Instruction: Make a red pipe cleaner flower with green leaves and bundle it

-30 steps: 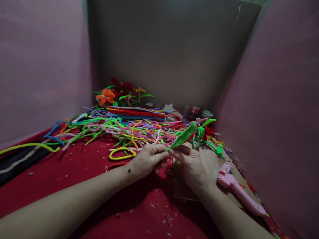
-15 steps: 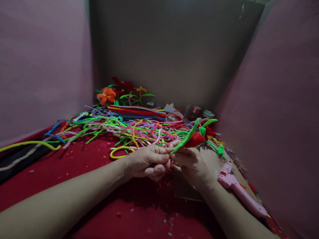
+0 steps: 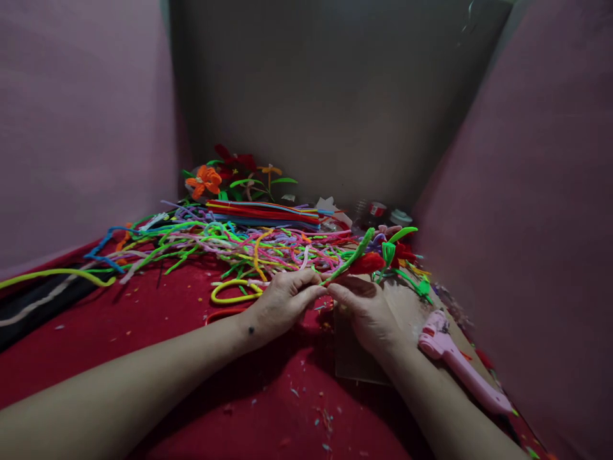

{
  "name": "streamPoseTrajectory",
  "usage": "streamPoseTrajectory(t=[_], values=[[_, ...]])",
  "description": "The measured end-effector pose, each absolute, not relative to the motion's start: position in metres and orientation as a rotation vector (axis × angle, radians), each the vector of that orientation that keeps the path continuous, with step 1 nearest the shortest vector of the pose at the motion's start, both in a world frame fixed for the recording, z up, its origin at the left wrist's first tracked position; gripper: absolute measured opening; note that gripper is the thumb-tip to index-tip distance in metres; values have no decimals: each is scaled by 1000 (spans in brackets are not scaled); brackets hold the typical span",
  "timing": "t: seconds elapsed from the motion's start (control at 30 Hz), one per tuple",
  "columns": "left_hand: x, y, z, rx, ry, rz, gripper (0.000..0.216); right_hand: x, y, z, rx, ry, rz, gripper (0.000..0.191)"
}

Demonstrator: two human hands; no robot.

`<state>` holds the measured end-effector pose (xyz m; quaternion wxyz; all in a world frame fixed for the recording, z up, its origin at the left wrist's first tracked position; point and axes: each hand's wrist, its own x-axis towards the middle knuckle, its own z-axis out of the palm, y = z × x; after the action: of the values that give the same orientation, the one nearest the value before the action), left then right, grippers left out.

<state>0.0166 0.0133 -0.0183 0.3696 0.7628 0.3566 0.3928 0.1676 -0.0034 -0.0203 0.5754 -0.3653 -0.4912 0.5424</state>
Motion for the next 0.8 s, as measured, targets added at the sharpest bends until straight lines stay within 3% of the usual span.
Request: streamPoseTrajectory(t=[0.43,0.7,0.8], values=[[12,19,-13,1657,783,827,25,175,3,-28,-851,-1165,1367,18],[10,23,-20,1237,494,626,22,180,7,-31,-731,-1125,1581,34],[10,22,-22,1153,419,563,18,180,6,-30,-748,-1056,1648,31]])
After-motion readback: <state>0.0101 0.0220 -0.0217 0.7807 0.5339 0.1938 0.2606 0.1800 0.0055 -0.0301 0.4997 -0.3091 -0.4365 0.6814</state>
